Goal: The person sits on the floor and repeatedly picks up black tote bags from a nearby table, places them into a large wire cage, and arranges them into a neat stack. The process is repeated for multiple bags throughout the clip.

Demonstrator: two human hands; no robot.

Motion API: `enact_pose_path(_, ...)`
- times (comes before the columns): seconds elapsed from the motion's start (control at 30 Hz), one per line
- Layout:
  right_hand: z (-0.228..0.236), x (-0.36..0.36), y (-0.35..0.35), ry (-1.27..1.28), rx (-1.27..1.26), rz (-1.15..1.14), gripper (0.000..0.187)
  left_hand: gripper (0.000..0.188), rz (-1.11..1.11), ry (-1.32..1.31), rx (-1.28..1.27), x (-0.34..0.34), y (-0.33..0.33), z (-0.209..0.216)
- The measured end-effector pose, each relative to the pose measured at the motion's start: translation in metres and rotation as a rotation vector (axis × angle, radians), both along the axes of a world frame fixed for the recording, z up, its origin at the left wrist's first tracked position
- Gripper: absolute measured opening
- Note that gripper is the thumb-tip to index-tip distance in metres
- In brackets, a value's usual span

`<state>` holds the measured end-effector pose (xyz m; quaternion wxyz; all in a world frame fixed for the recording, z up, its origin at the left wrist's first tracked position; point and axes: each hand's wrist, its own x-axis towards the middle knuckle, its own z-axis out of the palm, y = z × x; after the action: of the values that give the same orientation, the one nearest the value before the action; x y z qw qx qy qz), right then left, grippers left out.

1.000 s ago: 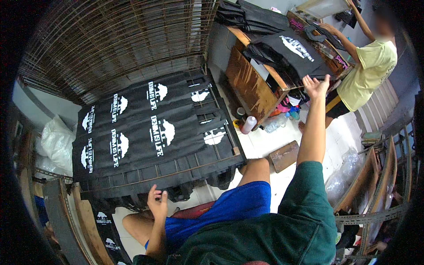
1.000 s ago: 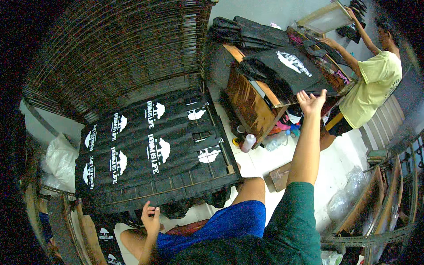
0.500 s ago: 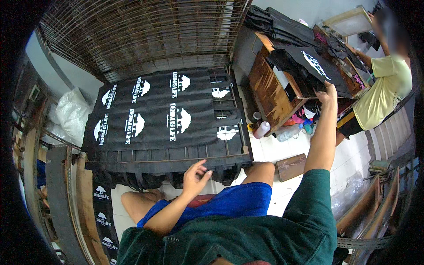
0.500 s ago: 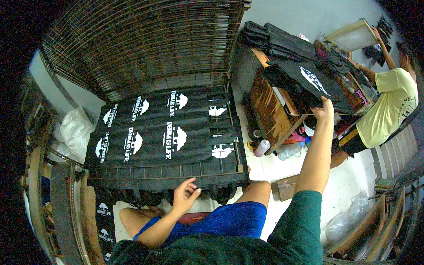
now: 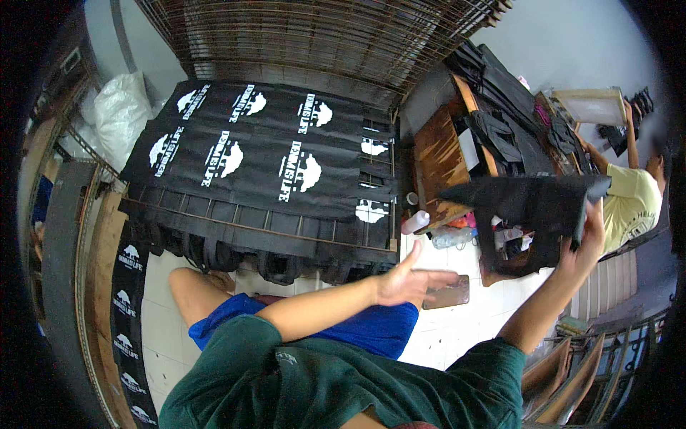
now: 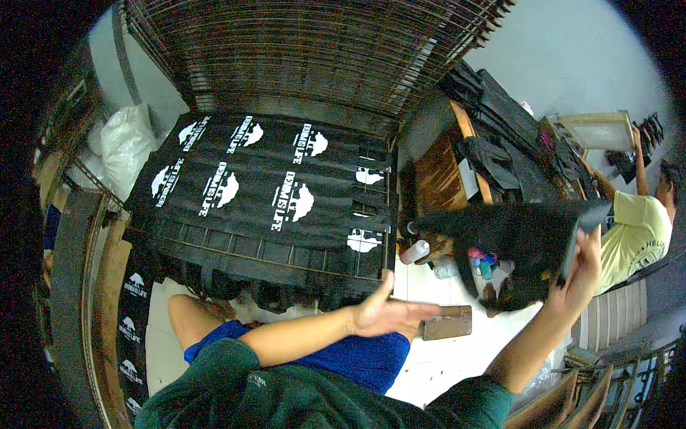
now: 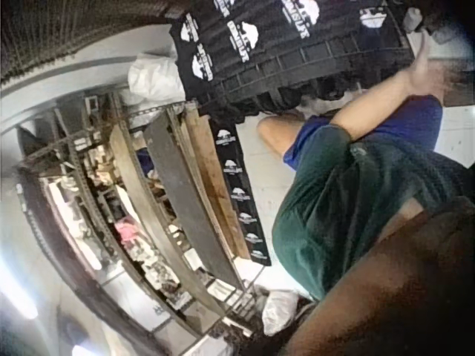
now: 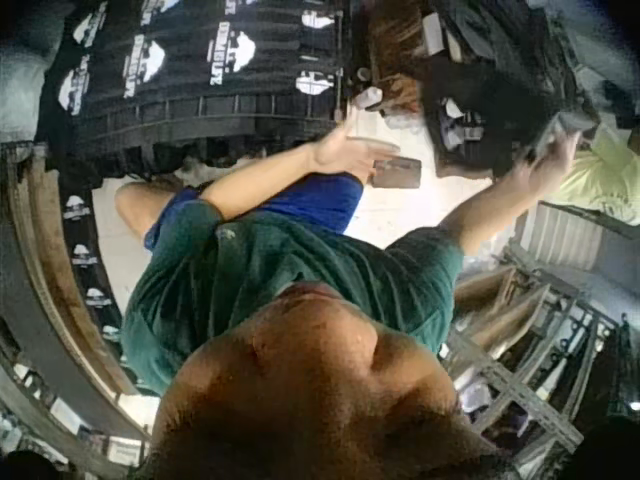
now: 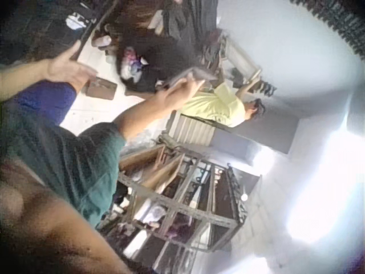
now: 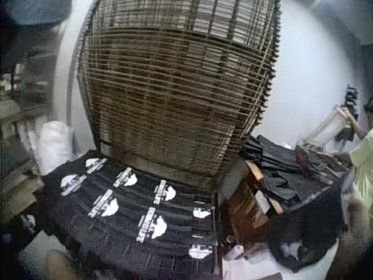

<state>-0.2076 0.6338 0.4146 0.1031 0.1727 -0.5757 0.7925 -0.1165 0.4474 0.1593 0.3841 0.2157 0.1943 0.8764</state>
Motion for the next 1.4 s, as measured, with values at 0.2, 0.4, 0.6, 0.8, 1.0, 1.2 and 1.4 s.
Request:
enact_pose_path(0.2,-0.056,0.045,-0.066,-0.112,0.095,0.232,0.07,0.14,0.176,-0.096,0.448,0.075,-0.033,0.017)
enact_pose_path(0.4,-0.109,-0.048,-0.161,-0.373,0.124,0.375,0.058,0.119,0.703,-0.121,0.258,0.049,-0.142,0.056)
enact_pose_path(0.6,-0.113,-0.158,-0.225,-0.37,0.149,0.372,0.056,0.036,0.918,-0.119,-0.346,-0.054,-0.202,0.085)
enact_pose_path(0.8,-0.164,-0.17,-0.178,-0.23,0.157,0.489,0.058,0.03,0.993,-0.081,-0.524,-0.078,-0.179,0.042)
enact_pose_path(1.0,-0.369,-0.256,-0.119,-0.588,0.281,0.262,0.066,0.039,0.877,-0.357,-0.608,-0.165,-0.158,-0.092)
enact_pose_path(1.2,-0.448,-0.302,-0.148,-0.666,0.51,0.132,0.065,0.102,0.897,-0.59,-0.756,-0.199,-0.139,-0.136)
enact_pose_path(1.4,-0.463,-0.326,-0.149,-0.649,0.494,0.149,0.063,0.102,0.919,-0.68,-0.681,-0.202,-0.132,-0.138)
